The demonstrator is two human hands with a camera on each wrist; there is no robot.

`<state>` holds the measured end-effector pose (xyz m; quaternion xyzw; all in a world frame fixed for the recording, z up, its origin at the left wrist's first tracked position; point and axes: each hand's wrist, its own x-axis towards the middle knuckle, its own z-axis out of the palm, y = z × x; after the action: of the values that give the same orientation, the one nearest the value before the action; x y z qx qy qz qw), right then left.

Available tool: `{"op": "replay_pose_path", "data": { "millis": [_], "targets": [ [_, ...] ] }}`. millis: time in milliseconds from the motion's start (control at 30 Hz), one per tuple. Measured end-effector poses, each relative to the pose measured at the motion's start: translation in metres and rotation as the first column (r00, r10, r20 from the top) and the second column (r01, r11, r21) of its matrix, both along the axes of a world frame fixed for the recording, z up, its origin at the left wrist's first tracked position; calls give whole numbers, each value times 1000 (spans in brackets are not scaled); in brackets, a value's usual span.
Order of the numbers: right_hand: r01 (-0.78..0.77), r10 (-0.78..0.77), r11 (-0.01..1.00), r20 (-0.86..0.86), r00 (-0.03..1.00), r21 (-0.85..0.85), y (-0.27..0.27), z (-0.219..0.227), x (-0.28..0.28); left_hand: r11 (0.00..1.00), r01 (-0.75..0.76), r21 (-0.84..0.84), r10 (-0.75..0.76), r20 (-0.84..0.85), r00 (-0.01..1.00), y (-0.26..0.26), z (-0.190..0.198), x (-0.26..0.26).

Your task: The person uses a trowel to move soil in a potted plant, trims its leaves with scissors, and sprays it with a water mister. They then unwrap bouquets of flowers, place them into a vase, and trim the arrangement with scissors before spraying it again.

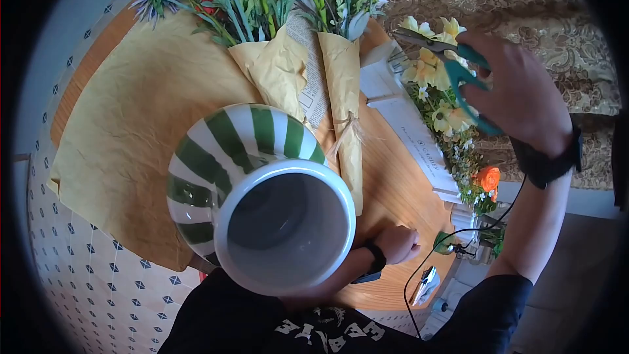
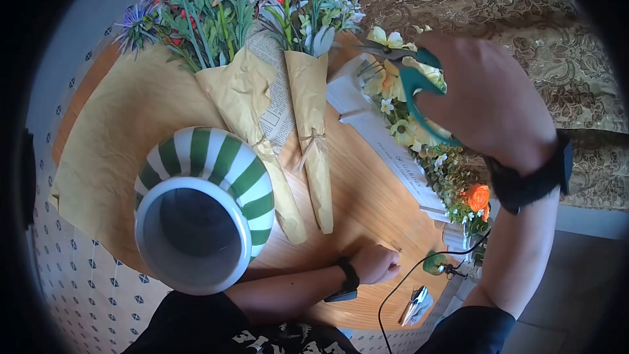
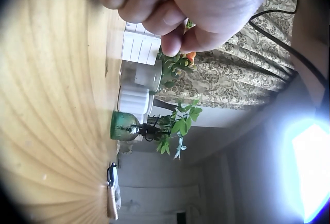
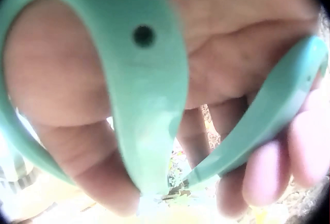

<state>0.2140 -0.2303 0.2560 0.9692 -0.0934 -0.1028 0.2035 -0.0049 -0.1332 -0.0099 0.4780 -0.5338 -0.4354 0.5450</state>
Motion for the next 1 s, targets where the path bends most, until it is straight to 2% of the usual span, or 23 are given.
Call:
{"op": "replay_pose_path", "data": {
  "millis": [67,200,300,333,433,467,500,567,633,667,700,767,800,833,900,933,1000],
  "targets": [
    [39,-39,999,-33,999,15,7,1,-4,1000,-6,8,6,0,1000,0,0,-2],
    [74,-76,996,36,996,60,20,6,-22,998,39,44,-39,-1,999,1,5,4],
    [239,-265,952,126,956,190,44,14,-46,994,83,65,-84,5,996,-1,5,5],
    [178,-207,967,155,966,180,45,16,-62,993,94,71,-95,11,995,-2,4,4],
    [252,-315,929,219,924,272,52,17,-114,984,145,104,-146,3,989,-3,3,5],
    [165,-219,961,248,944,221,41,13,-140,992,95,82,-96,8,995,-3,2,2],
    [280,-393,891,298,870,358,44,7,-160,993,86,78,-87,3,996,-1,2,2],
    [403,-560,797,300,772,451,42,0,-200,994,82,70,-82,-2,997,-1,3,3],
    [402,-664,709,357,657,579,42,-13,-233,998,50,33,-50,-10,999,-2,3,1],
    [333,-704,678,450,550,655,43,-29,-247,996,73,55,-73,-7,997,-2,3,0],
    [302,-744,638,466,478,708,45,-40,-258,993,93,78,-93,-1,996,-2,6,3],
    [264,-806,554,429,408,789,44,-60,-278,992,91,82,-95,48,994,-3,9,3],
    [257,-823,516,390,412,817,47,-64,-279,991,100,86,-104,50,993,-3,9,4],
    [190,-800,542,433,416,818,44,-74,-285,990,106,92,-111,53,992,-3,9,4],
    [137,-832,505,437,342,852,40,-89,-289,988,117,99,-123,58,991,-4,9,3],
    [182,-792,579,495,357,795,35,-98,-296,988,119,102,-125,60,990,-4,8,3],
    [279,-819,559,465,338,781,32,-94,-297,990,113,80,-116,38,993,-4,9,3]
  ]
}}
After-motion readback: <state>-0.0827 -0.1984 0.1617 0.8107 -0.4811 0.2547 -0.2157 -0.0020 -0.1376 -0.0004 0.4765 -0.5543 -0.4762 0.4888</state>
